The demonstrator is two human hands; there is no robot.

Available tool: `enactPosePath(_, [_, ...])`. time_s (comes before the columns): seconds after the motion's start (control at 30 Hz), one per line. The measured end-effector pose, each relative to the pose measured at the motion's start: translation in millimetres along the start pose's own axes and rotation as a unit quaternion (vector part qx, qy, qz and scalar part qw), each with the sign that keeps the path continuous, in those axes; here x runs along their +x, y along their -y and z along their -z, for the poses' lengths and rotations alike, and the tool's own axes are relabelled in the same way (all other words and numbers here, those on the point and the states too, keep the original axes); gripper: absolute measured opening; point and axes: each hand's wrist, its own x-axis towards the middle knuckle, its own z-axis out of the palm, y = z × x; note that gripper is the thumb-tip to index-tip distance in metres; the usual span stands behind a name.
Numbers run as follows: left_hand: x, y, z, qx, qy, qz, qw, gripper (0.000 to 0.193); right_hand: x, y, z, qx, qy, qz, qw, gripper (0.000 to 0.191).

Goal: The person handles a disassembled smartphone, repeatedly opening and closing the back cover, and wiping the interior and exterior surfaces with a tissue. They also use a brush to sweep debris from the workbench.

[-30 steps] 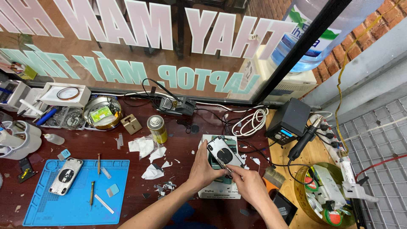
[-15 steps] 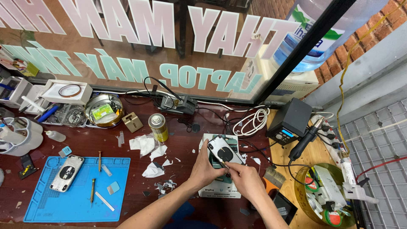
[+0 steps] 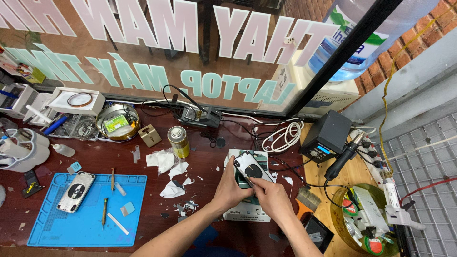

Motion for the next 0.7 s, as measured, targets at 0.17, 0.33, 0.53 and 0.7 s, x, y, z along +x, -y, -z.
enactPosePath(0.17, [-1.1,-2.6,1.2,-0.013,-0.006,0.009,1.0,0.129,4.5,0.4,-0.7,-0.005,-0.023,0.058,0.998,0.028])
enactPosePath(0.33, [-0.7,-3.6,1.2,-0.012,-0.006,0.007,1.0,0.129,2.8,1.8,-2.1,0.007,0.004,-0.02,1.0,0.029])
enactPosePath(0.53, [-1.1,-3.5,0.1,-0.003,0.001,0.005,1.0,0.131,-1.7,2.4,-1.0,0.013,-0.017,-0.009,1.0,0.029])
enactPosePath(0.7, [-1.4,-4.2,0.6,-0.011,-0.005,-0.006,1.0,0.13,-0.2,3.2,-2.4,-0.002,0.0,-0.038,0.999,0.031])
